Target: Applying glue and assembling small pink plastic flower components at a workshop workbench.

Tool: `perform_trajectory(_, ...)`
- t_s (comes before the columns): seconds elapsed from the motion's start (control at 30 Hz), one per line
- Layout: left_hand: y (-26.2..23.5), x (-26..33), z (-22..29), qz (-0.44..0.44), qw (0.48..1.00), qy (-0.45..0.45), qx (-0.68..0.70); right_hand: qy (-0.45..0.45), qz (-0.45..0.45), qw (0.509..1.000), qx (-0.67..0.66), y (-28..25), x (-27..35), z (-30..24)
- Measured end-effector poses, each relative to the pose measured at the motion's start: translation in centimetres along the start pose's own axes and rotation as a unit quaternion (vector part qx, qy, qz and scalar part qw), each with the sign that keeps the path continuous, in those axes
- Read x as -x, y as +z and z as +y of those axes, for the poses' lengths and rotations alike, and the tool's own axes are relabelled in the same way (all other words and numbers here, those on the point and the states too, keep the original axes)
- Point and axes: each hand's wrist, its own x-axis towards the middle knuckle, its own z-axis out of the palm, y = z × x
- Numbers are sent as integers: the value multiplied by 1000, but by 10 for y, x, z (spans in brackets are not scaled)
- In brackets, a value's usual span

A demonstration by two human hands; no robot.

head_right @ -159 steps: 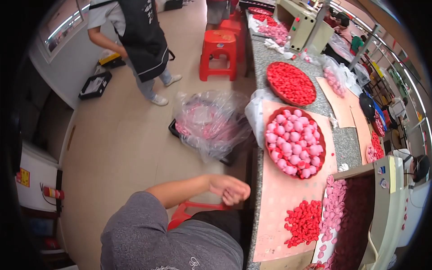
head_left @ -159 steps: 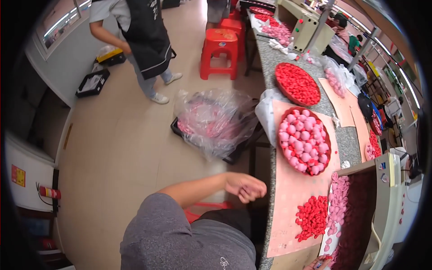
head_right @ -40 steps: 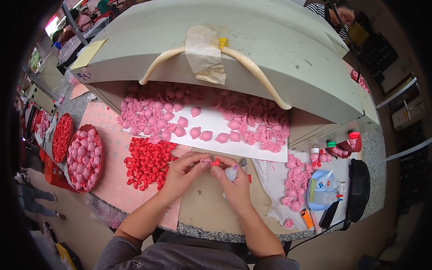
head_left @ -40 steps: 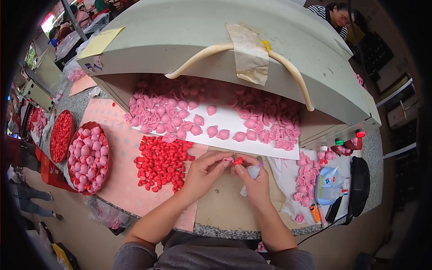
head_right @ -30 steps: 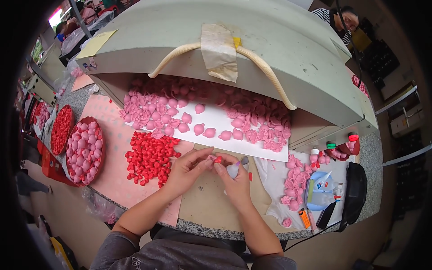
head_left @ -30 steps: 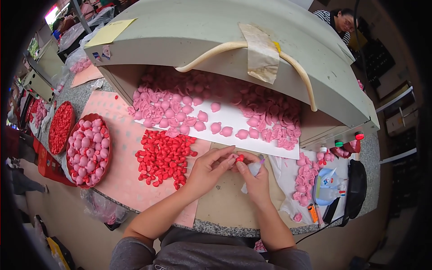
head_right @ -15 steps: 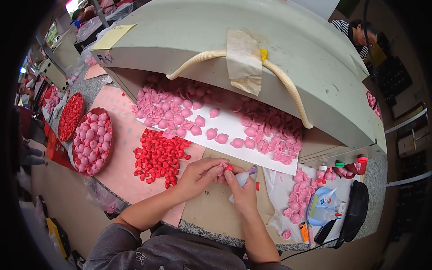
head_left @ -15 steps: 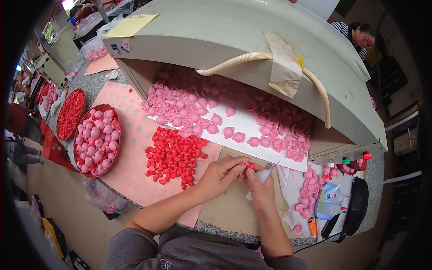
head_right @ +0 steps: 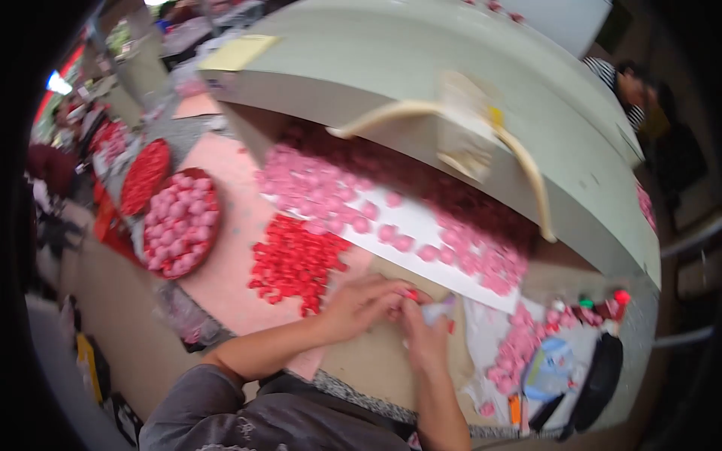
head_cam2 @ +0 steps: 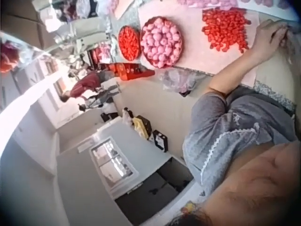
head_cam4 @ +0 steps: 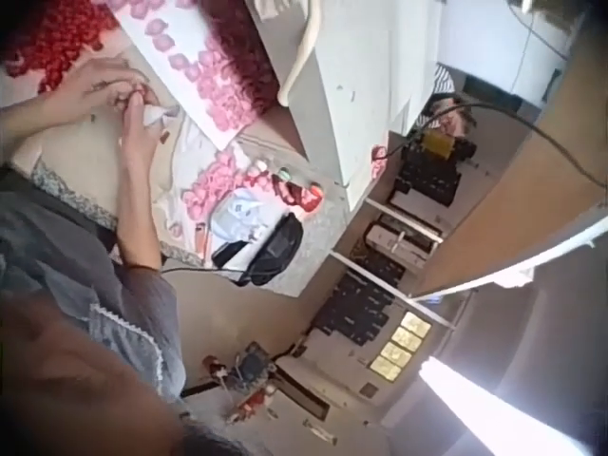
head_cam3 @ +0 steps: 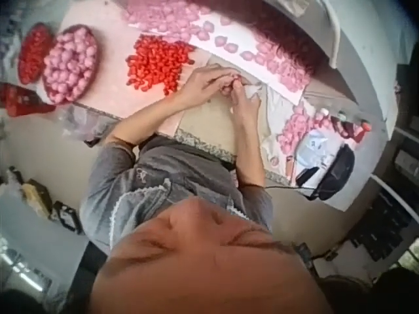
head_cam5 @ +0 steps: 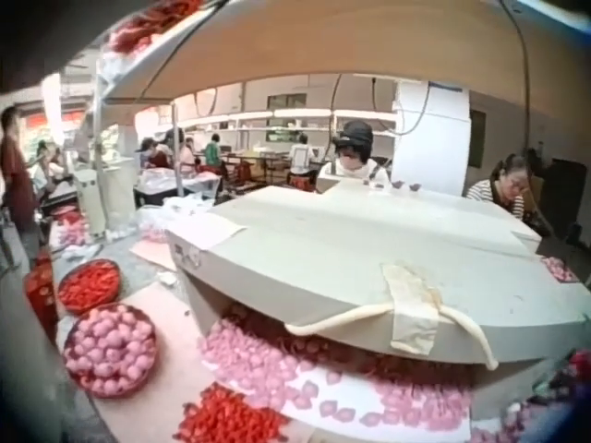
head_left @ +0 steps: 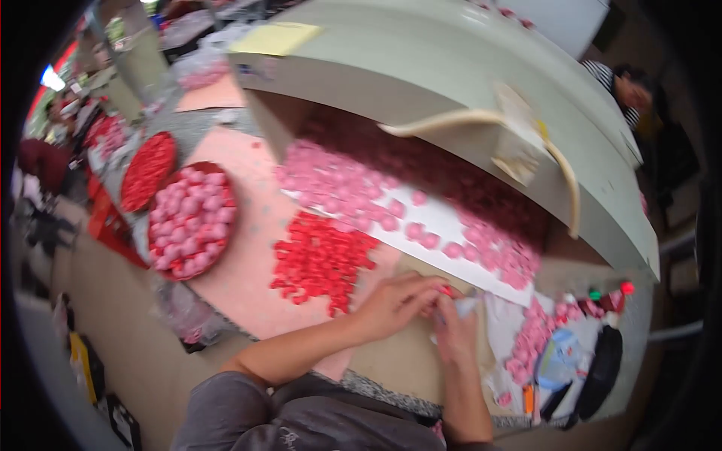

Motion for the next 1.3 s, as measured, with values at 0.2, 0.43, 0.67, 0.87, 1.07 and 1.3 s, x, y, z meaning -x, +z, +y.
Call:
perform_trajectory(0.2,20,-6,-16,-65,987,-41,142,6,41,998,50,-8,17,-13)
perform_trajectory(0.43,16,-2,-10,-98,987,-19,129,0,-2,995,104,-11,19,-15)
perform_trajectory(0.67,19,-3,-17,-43,988,-18,149,-4,25,993,119,-10,14,-10)
perform_trajectory(0.87,22,-2,-18,-67,981,-65,169,-41,24,993,106,-5,19,-9)
perform_trajectory(1.07,22,-2,-16,-74,968,-76,225,-23,9,994,104,2,23,-14)
perform_trajectory(1.3,25,-2,-19,-80,955,-70,276,40,21,999,16,-6,19,-4)
